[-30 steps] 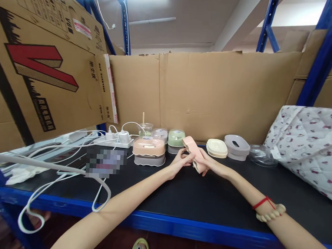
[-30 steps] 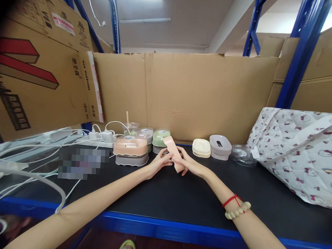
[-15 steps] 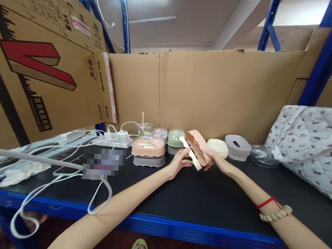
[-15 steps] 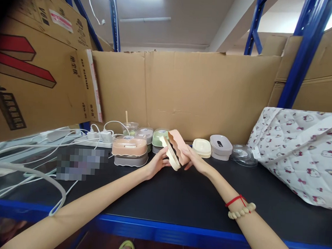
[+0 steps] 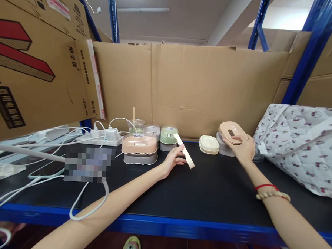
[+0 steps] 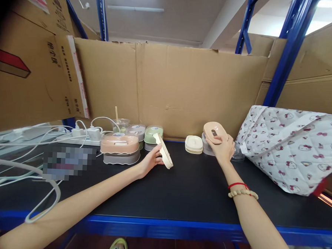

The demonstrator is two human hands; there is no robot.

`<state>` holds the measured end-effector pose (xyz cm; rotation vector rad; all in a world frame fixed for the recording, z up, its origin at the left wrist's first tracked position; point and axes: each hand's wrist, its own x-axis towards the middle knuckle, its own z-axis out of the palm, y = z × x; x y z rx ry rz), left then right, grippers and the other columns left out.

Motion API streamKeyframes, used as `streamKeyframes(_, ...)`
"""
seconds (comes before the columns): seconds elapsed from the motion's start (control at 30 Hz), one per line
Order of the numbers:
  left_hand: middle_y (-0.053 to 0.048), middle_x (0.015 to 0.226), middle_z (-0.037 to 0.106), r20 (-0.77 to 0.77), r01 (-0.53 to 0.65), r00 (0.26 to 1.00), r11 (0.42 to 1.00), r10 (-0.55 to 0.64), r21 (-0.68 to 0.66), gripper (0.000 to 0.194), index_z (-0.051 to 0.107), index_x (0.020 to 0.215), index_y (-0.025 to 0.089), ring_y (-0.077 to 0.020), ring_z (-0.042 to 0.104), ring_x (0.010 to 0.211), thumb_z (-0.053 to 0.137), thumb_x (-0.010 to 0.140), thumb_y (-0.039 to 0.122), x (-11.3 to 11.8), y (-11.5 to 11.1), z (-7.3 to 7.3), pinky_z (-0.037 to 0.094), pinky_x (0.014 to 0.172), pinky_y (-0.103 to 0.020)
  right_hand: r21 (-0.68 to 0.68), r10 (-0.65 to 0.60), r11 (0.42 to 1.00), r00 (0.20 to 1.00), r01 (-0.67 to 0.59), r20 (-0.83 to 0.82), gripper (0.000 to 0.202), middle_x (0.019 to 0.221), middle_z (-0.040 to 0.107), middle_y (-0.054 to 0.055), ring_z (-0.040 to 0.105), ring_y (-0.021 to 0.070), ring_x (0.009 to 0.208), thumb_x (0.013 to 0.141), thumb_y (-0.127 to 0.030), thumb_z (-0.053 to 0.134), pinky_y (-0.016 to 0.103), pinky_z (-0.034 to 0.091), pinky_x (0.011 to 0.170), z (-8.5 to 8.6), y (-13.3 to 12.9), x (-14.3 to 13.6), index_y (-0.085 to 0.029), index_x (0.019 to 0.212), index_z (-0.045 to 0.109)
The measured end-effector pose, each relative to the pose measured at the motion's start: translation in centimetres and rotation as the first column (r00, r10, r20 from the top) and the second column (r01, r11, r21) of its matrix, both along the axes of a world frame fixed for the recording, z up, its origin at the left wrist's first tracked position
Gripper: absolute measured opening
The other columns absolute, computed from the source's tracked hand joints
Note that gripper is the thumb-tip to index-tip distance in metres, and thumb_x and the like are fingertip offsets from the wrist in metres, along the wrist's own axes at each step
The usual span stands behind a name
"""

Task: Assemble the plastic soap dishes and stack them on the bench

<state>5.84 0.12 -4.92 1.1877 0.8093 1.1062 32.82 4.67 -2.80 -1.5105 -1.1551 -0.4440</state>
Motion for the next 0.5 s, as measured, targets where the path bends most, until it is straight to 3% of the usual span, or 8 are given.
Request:
streamKeyframes(0.17, -0.007, 0.095, 0.062, -0.008, 0.016, 1.000, 1.000, -0.016, 0.012, 0.056, 0.051, 0.096, 0.016, -0.0183, 0.063, 0.078, 0.059, 0.066, 0.063, 0.15, -0.34, 0.13, 0.041, 0.075, -0.029, -0.093, -0.004, 0.996, 1.000, 0.004, 0.001, 0.035, 0.110, 0.054, 0.012, 0.049, 0.0320, 0.100, 0.053, -0.054, 0.070, 0.050, 0.041, 0.084, -0.10, 0.28, -0.10, -0.022, 0.065, 0.063)
streamKeyframes(0.5, -0.009, 0.097, 0.065, -0.028, 0.025, 0.999, 1.000, -0.025, 0.015, 0.057, 0.052, 0.100, 0.016, -0.0197, 0.065, 0.081, 0.058, 0.068, 0.062, 0.23, -0.57, 0.25, 0.041, 0.074, -0.029, -0.196, -0.032, 0.980, 0.999, 0.033, 0.012, 0.033, 0.110, 0.046, 0.011, 0.043, 0.0311, 0.101, 0.064, -0.050, 0.067, 0.048, 0.039, 0.086, 0.03, 0.29, -0.73, -0.021, 0.079, 0.067)
